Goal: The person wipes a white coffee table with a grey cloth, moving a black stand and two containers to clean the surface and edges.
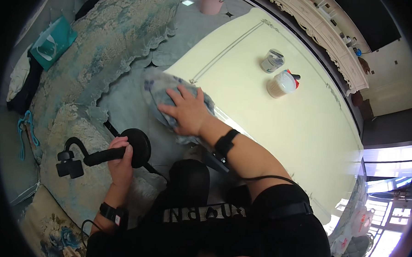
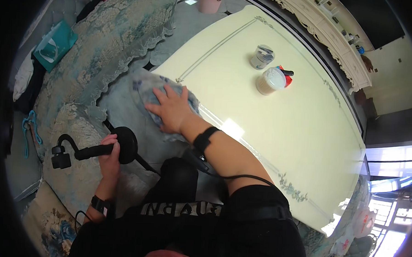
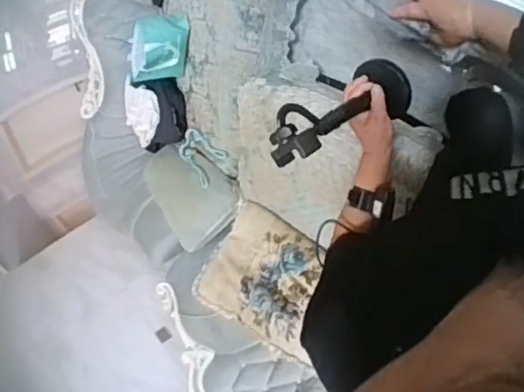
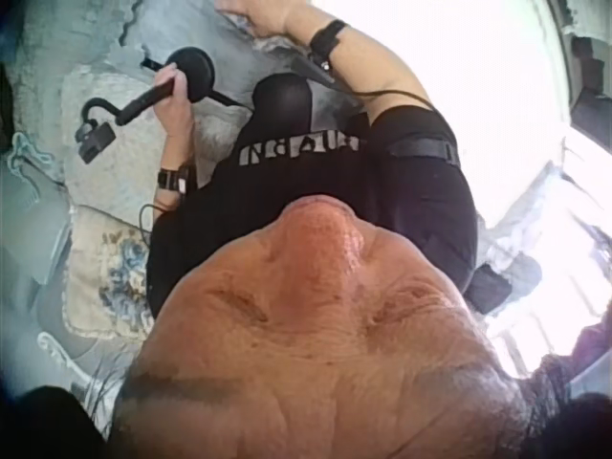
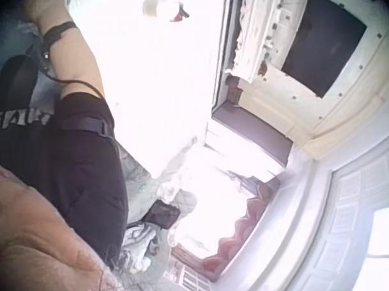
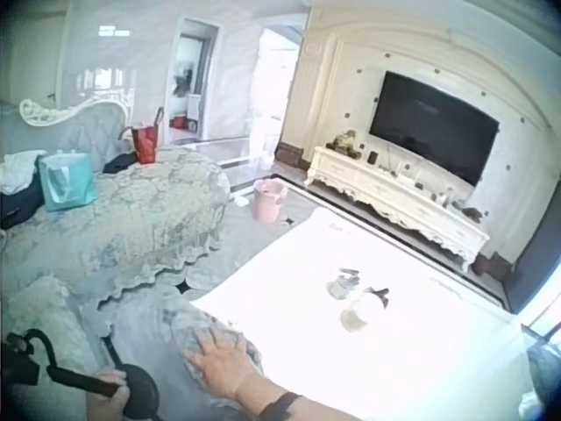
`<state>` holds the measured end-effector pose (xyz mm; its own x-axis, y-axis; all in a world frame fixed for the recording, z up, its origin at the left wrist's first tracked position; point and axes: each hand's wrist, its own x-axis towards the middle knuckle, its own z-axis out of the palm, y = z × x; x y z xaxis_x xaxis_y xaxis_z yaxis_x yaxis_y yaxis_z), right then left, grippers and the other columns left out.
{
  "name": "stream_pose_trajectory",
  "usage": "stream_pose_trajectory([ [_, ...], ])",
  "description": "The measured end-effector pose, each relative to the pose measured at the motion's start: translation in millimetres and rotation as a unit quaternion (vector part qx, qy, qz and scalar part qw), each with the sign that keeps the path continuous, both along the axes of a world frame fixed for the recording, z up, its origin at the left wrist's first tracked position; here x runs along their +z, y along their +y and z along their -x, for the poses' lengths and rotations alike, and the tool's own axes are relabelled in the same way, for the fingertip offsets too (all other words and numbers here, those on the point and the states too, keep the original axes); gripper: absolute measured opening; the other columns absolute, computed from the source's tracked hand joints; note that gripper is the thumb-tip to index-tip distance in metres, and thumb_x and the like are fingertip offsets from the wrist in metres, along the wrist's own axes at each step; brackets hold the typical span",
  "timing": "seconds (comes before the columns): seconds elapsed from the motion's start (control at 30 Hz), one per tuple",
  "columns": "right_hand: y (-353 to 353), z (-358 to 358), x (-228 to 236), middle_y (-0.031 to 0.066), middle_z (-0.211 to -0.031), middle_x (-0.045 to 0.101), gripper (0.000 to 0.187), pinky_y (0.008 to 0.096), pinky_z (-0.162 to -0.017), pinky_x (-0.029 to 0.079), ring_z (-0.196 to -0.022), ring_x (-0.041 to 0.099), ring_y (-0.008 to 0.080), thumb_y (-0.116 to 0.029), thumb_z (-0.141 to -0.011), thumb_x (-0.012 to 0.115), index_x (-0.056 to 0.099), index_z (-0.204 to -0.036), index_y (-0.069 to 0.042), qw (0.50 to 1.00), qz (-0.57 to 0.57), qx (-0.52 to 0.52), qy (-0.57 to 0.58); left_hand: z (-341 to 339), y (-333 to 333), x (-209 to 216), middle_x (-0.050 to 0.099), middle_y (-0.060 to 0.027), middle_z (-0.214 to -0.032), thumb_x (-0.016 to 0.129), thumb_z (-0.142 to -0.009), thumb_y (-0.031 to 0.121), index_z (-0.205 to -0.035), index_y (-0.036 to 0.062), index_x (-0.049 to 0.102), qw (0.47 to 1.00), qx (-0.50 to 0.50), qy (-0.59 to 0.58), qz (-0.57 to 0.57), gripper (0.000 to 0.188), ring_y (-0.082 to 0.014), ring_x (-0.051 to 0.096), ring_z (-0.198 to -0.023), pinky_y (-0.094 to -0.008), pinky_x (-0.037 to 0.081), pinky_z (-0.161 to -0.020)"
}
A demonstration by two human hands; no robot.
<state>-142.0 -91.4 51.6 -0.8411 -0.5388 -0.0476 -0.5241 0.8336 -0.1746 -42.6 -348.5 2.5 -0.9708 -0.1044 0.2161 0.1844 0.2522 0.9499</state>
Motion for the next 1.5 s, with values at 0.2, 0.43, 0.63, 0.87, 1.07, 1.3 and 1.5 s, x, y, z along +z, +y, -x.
stream_pose_trajectory([
  [0.2,73.2,-83.6,-7.8,0.0086,-0.147,0.031,0.074,0.067,-0.101,0.023,-0.137,0.026,0.0338,-0.036,-0.063,0.075,0.048,-0.132,-0.031,1.0,0.0,0.015,-0.009,-14.9,24.1,28.1,0.057,-0.013,-0.111,0.062,-0.085,0.008,-0.094,0.004,0.06,1.0,-0.014,0.013,0.001,0.01,-0.0258,0.05,-0.109,-0.0385,0.036,-0.098],
  [0.43,208.0,-188.5,-18.1,0.0059,-0.146,0.034,0.064,0.0606,-0.106,0.022,-0.137,0.028,0.0288,-0.04,-0.07,0.069,0.049,-0.13,-0.03,0.978,-0.001,-0.21,0.016,-36.0,49.8,46.5,0.056,-0.0126,-0.111,0.064,-0.085,0.009,-0.092,0.0043,0.062,0.998,-0.046,-0.006,-0.047,0.008,-0.0224,0.052,-0.106,-0.0355,0.037,-0.097],
  [0.63,349.6,-309.9,-51.2,0.0098,-0.142,0.04,0.055,0.0481,-0.103,0.034,-0.131,0.038,0.0289,-0.034,-0.077,0.066,0.052,-0.129,-0.022,0.856,0.008,-0.509,0.088,-42.3,70.0,61.2,0.057,-0.0111,-0.112,0.064,-0.086,0.011,-0.094,0.0038,0.062,0.995,-0.047,-0.049,-0.071,0.01,-0.0204,0.052,-0.106,-0.0336,0.038,-0.096],
  [0.87,385.1,-446.8,-43.7,0.0102,-0.148,0.032,0.053,0.053,-0.104,0.031,-0.136,0.03,0.0276,-0.042,-0.088,0.053,0.045,-0.136,-0.023,0.639,-0.03,-0.769,0.024,-44.9,99.2,78.3,0.06,-0.0056,-0.102,0.066,-0.086,0.012,-0.099,0.0031,0.062,0.993,-0.058,-0.049,-0.095,0.016,-0.0139,0.055,-0.096,-0.0283,0.043,-0.089],
  [1.07,367.0,-436.7,-38.1,0.0075,-0.15,0.028,0.058,0.0597,-0.103,0.026,-0.138,0.024,0.0277,-0.048,-0.087,0.048,0.041,-0.139,-0.022,0.543,-0.051,-0.838,-0.008,9.9,149.2,66.9,0.061,-0.0019,-0.087,0.068,-0.085,0.016,-0.092,0.0039,0.06,0.988,-0.148,-0.046,-0.005,0.016,-0.0102,0.055,-0.081,-0.0262,0.045,-0.075],
  [1.3,362.4,-445.0,-40.8,0.0064,-0.15,0.029,0.056,0.0594,-0.101,0.025,-0.138,0.024,0.0272,-0.046,-0.086,0.05,0.045,-0.136,-0.022,0.537,-0.052,-0.842,0.029,92.2,260.6,45.7,0.058,-0.0007,-0.077,0.068,-0.085,0.022,-0.087,0.0063,0.059,0.982,-0.162,-0.1,-0.003,0.018,-0.0109,0.052,-0.072,-0.0275,0.044,-0.068],
  [1.5,362.8,-444.5,-46.6,0.0064,-0.148,0.033,0.053,0.0537,-0.101,0.028,-0.137,0.027,0.0263,-0.045,-0.087,0.051,0.047,-0.134,-0.021,0.532,-0.091,-0.841,0.03,161.6,328.8,31.1,0.062,-0.0076,-0.073,0.069,-0.083,0.028,-0.084,0.0012,0.062,0.989,-0.131,-0.042,0.048,0.027,-0.0179,0.057,-0.067,-0.0332,0.046,-0.065],
])
